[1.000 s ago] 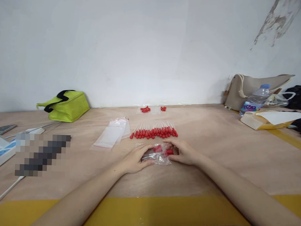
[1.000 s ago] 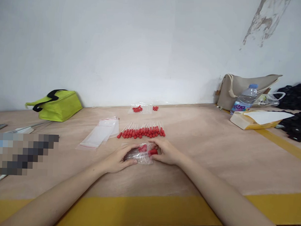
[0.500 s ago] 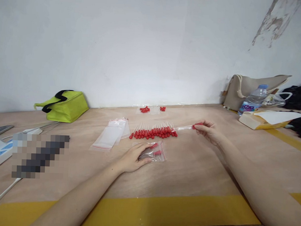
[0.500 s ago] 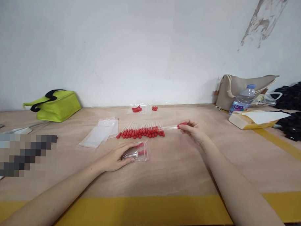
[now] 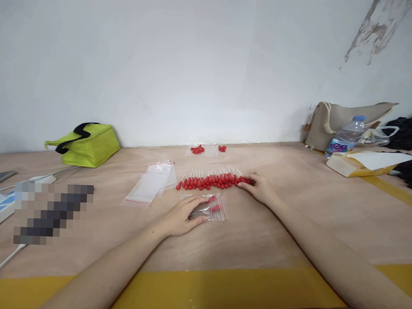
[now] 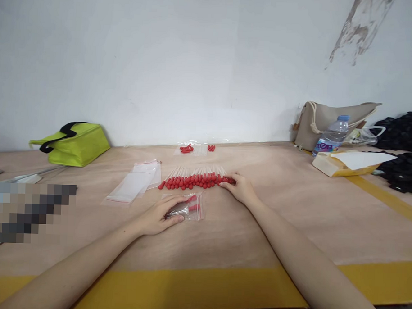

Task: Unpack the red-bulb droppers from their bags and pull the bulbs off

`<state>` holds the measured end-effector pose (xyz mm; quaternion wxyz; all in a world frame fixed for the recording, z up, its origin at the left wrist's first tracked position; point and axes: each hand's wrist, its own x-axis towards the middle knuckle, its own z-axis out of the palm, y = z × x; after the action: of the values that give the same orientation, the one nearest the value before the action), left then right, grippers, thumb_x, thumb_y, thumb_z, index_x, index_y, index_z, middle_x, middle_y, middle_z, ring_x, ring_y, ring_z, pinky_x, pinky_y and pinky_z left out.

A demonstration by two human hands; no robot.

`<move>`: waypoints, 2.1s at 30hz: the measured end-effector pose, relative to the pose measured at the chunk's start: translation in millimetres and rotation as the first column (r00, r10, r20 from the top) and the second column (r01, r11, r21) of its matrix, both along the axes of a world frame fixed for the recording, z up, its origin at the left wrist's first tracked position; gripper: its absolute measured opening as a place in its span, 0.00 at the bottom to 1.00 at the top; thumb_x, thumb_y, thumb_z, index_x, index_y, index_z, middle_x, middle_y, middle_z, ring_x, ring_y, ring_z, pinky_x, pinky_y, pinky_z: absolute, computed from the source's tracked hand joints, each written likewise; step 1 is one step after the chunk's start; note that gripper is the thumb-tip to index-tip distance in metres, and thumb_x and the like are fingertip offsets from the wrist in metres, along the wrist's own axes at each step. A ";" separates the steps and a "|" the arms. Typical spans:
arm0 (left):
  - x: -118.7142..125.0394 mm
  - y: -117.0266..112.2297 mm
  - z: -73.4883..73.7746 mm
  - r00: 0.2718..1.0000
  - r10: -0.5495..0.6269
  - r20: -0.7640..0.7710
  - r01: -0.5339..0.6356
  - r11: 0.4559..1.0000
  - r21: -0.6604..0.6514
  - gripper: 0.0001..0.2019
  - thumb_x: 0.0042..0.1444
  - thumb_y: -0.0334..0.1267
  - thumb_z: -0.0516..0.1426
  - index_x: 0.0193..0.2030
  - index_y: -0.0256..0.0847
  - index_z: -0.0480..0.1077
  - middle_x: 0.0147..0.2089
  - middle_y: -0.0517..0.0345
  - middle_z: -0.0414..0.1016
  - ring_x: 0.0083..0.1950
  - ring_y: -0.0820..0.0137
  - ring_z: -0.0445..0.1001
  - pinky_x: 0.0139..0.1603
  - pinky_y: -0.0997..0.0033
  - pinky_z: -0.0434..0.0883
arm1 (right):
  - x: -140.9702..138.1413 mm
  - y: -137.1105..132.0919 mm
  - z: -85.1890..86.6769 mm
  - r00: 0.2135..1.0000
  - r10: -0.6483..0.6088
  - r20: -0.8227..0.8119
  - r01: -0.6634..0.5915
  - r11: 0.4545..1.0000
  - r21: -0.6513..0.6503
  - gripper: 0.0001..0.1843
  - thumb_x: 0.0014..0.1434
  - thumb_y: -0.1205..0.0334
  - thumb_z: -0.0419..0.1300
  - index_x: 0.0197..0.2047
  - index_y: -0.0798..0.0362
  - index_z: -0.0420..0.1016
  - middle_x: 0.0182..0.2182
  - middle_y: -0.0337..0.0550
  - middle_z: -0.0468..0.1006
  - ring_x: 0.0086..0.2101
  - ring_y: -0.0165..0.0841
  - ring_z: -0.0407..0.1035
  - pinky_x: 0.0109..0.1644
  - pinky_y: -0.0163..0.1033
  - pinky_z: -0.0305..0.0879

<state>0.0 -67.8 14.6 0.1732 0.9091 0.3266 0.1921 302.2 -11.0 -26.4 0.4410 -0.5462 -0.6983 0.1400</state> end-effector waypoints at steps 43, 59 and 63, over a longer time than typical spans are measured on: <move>1.3 0.4 0.6 0.995 -0.087 -0.048 0.086 0.996 -0.008 0.27 0.56 0.47 0.51 0.61 0.45 0.51 0.60 0.52 0.59 0.60 0.62 0.59 0.59 0.56 0.58 | -60.4 -62.9 31.9 0.868 0.329 0.372 -0.378 0.924 0.066 0.12 0.44 0.54 0.65 0.30 0.51 0.71 0.32 0.41 0.68 0.35 0.34 0.61 0.42 0.41 0.56; 0.2 -0.8 4.4 0.975 -0.102 -0.195 0.101 0.995 -0.015 0.24 0.60 0.46 0.46 0.63 0.51 0.49 0.65 0.57 0.51 0.65 0.64 0.49 0.64 0.55 0.50 | -19.6 -47.7 38.2 0.810 0.459 -0.364 -0.582 0.706 -0.404 0.17 0.42 0.56 0.65 0.32 0.54 0.66 0.30 0.40 0.76 0.29 0.29 0.70 0.32 0.35 0.65; -1.8 0.3 1.6 0.968 -0.104 -0.230 0.109 0.994 0.011 0.20 0.61 0.46 0.45 0.60 0.55 0.54 0.66 0.60 0.47 0.66 0.62 0.46 0.63 0.52 0.48 | 29.6 -33.3 48.1 0.855 0.297 -0.425 -0.487 0.741 -0.463 0.19 0.37 0.55 0.68 0.31 0.55 0.69 0.31 0.43 0.78 0.34 0.33 0.72 0.40 0.40 0.67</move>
<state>-1.8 -67.5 16.1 0.1337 0.9433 0.2929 0.0805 331.8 -44.3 21.7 0.3312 -0.4577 -0.6451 0.5145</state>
